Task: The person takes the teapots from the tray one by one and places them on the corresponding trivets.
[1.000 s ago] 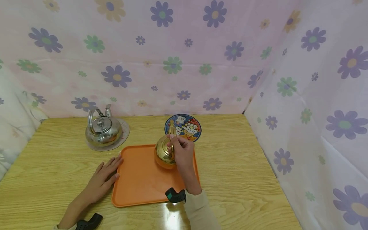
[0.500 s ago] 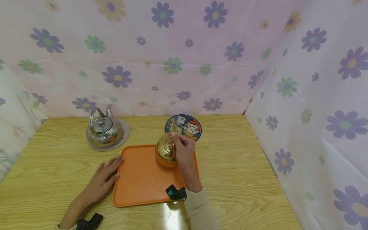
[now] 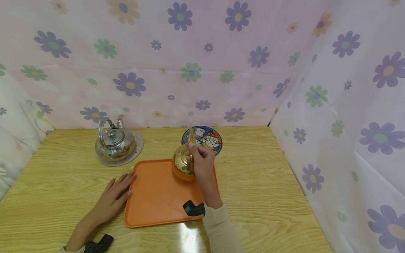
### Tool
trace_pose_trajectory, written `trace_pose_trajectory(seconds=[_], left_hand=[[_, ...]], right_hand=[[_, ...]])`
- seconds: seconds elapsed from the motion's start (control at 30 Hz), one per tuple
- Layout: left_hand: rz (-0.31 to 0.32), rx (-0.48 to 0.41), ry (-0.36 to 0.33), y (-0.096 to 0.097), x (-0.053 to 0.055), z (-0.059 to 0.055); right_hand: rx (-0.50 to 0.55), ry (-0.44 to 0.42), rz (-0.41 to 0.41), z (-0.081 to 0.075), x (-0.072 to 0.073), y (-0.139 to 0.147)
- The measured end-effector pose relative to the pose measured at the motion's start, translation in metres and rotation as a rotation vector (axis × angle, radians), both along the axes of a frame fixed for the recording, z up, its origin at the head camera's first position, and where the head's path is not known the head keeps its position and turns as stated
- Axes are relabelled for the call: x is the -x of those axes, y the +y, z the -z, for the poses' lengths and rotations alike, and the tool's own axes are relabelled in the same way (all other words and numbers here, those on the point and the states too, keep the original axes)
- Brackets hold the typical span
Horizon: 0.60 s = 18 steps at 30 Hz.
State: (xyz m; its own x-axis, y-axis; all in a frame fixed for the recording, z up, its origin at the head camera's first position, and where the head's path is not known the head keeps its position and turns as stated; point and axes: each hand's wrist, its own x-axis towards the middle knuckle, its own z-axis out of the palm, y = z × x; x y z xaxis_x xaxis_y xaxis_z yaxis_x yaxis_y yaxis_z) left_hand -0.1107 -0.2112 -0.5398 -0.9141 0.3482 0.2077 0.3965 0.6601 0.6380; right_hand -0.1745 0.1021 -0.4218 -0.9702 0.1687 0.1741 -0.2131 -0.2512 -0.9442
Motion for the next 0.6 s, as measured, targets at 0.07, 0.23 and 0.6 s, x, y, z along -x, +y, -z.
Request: trace_pose_trajectory(seconds=[0.07,0.23,0.6], left_hand=[[0.002,0.001,-0.001,0.0004,-0.0004,-0.0005],[0.004,-0.002,0.010,0.0000,-0.0007,-0.0026],[0.013,-0.005,0.016,0.0003,-0.0004,-0.0015]], right_hand=[[-0.007,0.005,-0.001,0.0000,0.0007,0.0004],[-0.024,-0.001,-0.007,-0.0001,0.0030,0.0006],[-0.074,-0.012,0.007,-0.0003,0.0084,0.0051]])
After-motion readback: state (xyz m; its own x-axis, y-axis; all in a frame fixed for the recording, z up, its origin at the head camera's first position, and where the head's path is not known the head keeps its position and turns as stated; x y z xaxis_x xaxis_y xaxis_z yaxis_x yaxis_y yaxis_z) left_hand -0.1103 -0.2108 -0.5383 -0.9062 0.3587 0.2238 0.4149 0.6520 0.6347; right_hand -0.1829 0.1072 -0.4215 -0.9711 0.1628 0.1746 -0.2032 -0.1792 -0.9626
